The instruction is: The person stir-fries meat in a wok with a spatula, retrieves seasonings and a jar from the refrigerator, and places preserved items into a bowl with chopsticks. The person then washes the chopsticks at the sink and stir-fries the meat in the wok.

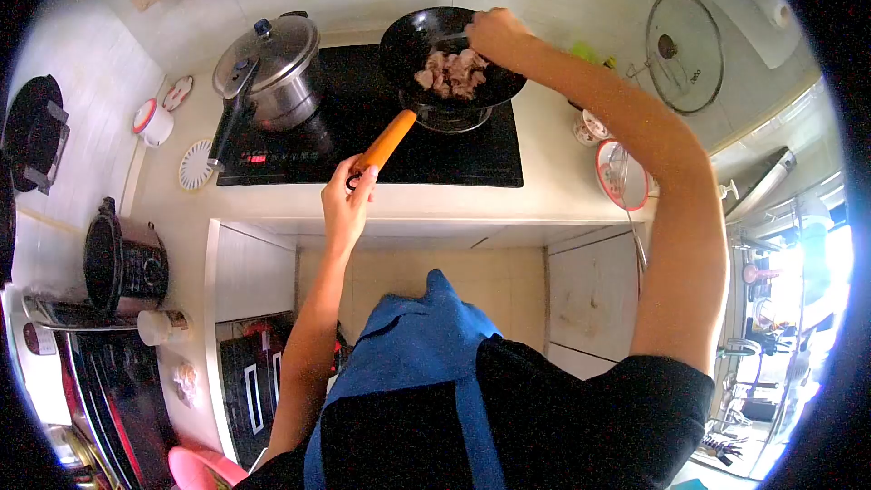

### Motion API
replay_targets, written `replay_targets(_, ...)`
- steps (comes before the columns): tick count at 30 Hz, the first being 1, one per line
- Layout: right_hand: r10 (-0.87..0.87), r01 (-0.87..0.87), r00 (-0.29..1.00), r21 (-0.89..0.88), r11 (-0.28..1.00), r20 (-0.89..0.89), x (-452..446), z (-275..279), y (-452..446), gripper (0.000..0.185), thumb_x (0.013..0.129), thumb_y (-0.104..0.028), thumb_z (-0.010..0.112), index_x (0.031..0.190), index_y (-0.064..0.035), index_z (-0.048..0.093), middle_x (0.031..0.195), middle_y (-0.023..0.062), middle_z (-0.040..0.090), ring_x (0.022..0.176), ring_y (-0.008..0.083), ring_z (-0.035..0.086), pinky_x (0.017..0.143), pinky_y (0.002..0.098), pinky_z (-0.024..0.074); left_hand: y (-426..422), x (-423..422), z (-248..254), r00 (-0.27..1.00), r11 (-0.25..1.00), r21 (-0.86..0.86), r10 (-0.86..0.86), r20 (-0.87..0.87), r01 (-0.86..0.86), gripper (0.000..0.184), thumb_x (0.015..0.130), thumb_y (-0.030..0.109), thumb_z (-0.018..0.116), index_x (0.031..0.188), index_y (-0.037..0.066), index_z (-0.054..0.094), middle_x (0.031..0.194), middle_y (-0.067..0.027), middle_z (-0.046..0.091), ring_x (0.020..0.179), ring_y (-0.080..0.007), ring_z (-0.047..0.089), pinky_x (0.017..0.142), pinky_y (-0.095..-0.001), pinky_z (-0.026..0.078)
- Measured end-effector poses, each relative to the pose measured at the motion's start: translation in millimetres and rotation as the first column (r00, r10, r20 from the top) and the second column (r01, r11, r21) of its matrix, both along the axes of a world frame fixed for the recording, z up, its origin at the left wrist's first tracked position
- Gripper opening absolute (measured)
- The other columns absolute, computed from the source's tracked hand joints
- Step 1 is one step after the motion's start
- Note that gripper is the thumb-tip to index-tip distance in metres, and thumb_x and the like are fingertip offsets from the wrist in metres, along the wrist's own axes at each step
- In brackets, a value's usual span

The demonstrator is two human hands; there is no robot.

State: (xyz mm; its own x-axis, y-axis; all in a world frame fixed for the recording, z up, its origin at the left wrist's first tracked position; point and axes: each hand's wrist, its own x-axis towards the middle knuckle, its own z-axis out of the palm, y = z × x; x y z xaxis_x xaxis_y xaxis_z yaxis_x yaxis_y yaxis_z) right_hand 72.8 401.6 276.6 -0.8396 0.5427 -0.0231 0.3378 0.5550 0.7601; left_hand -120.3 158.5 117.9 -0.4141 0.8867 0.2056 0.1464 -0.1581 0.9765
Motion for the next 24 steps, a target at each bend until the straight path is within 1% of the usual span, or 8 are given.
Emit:
replay_targets(2, 0.014, -0.015, 1.000, 0.107, 0.994, 0.007, 23.8, 9.9, -5.4, 0.021, 0.079, -0.012, 0.060, 0.098, -0.0036, 0.062, 0.087, 0.0113, 0.063, 0.076, 0.0237, 0.065, 0.063, 0.0311, 0.0541, 0.6, 0.0, -2.4, 1.000, 1.000, 0.006, 0.006, -0.001, -0.006, 0.033, 0.088, 0.023, 0.065, 0.109, -0.002, 0.059, 0.072, -0.0008, 0.058, 0.057, -0.0051, 0.052, 0.050, -0.0206, 0.045)
replay_targets(9, 0.034, -0.032, 0.999, 0.052, 0.998, -0.034, 57.6, 28.8, -26.7, 0.021, 0.076, -0.012, 0.061, 0.096, -0.0024, 0.061, 0.081, 0.0107, 0.061, 0.071, 0.0239, 0.065, 0.057, 0.0308, 0.0531, 1.1, 3.4, 0.8, 0.999, 0.999, 0.011, 0.038, 0.010, -0.038, 0.033, 0.087, 0.022, 0.066, 0.109, -0.001, 0.059, 0.068, -0.0026, 0.057, 0.052, -0.0060, 0.048, 0.047, -0.0205, 0.039)
replay_targets(12, 0.019, -0.020, 1.000, 0.085, 0.996, 0.012, 51.0, 30.6, -20.5, 0.019, 0.077, -0.012, 0.061, 0.094, -0.0026, 0.062, 0.080, 0.0102, 0.062, 0.073, 0.0231, 0.065, 0.059, 0.0321, 0.0533, -0.5, 2.4, 2.6, 1.000, 1.000, -0.015, 0.023, 0.004, -0.023, 0.033, 0.087, 0.022, 0.066, 0.109, -0.001, 0.058, 0.068, -0.0025, 0.057, 0.053, -0.0059, 0.049, 0.047, -0.0206, 0.039)
replay_targets(14, -0.006, 0.003, 0.990, 0.026, 1.000, 0.140, 35.6, 34.4, -7.4, 0.030, 0.079, -0.011, 0.059, 0.108, -0.0046, 0.057, 0.085, 0.0108, 0.059, 0.072, 0.0226, 0.064, 0.059, 0.0304, 0.0519, 0.4, 1.7, -0.2, 1.000, 1.000, -0.004, 0.019, 0.011, -0.019, 0.033, 0.087, 0.022, 0.066, 0.110, -0.001, 0.058, 0.068, -0.0023, 0.056, 0.053, -0.0060, 0.049, 0.047, -0.0206, 0.039)
replay_targets(18, 0.021, -0.027, 0.981, 0.028, 0.999, 0.192, 5.5, 13.0, 13.2, 0.025, 0.079, -0.011, 0.058, 0.104, -0.0054, 0.058, 0.084, 0.0105, 0.060, 0.075, 0.0232, 0.065, 0.060, 0.0312, 0.0526, 0.7, 2.0, 0.7, 0.999, 0.999, -0.009, 0.037, -0.015, -0.037, 0.032, 0.088, 0.022, 0.066, 0.110, -0.001, 0.058, 0.067, -0.0016, 0.055, 0.052, -0.0059, 0.048, 0.047, -0.0207, 0.039)
replay_targets(21, -0.098, 0.097, 0.990, 0.012, 0.995, 0.102, -1.3, 10.2, 12.4, 0.023, 0.081, -0.010, 0.057, 0.103, -0.0030, 0.059, 0.087, 0.0135, 0.062, 0.078, 0.0254, 0.066, 0.063, 0.0328, 0.0534, -1.6, 2.3, 5.3, 1.000, 1.000, -0.023, 0.018, 0.021, -0.018, 0.031, 0.088, 0.021, 0.065, 0.109, 0.000, 0.058, 0.065, -0.0012, 0.054, 0.052, -0.0056, 0.047, 0.047, -0.0209, 0.038)
replay_targets(23, -0.293, 0.279, 0.942, -0.108, 0.954, -0.162, 6.6, 4.9, 24.1, 0.015, 0.079, -0.012, 0.061, 0.091, -0.0039, 0.066, 0.089, 0.0114, 0.067, 0.092, 0.0268, 0.065, 0.071, 0.0393, 0.0540, 0.4, 1.4, 2.3, 1.000, 1.000, -0.009, 0.017, 0.018, -0.016, 0.031, 0.088, 0.021, 0.065, 0.109, 0.000, 0.058, 0.065, -0.0009, 0.054, 0.051, -0.0053, 0.046, 0.047, -0.0209, 0.038)
replay_targets(24, -0.292, 0.276, 0.943, -0.113, 0.954, -0.159, 14.8, 7.4, 28.5, 0.015, 0.079, -0.012, 0.061, 0.091, -0.0039, 0.066, 0.089, 0.0114, 0.067, 0.092, 0.0268, 0.065, 0.071, 0.0393, 0.0540, 0.5, 0.5, 0.7, 1.000, 1.000, 0.001, 0.009, 0.009, -0.010, 0.031, 0.088, 0.021, 0.065, 0.109, 0.000, 0.058, 0.064, -0.0006, 0.054, 0.051, -0.0051, 0.046, 0.046, -0.0210, 0.038)
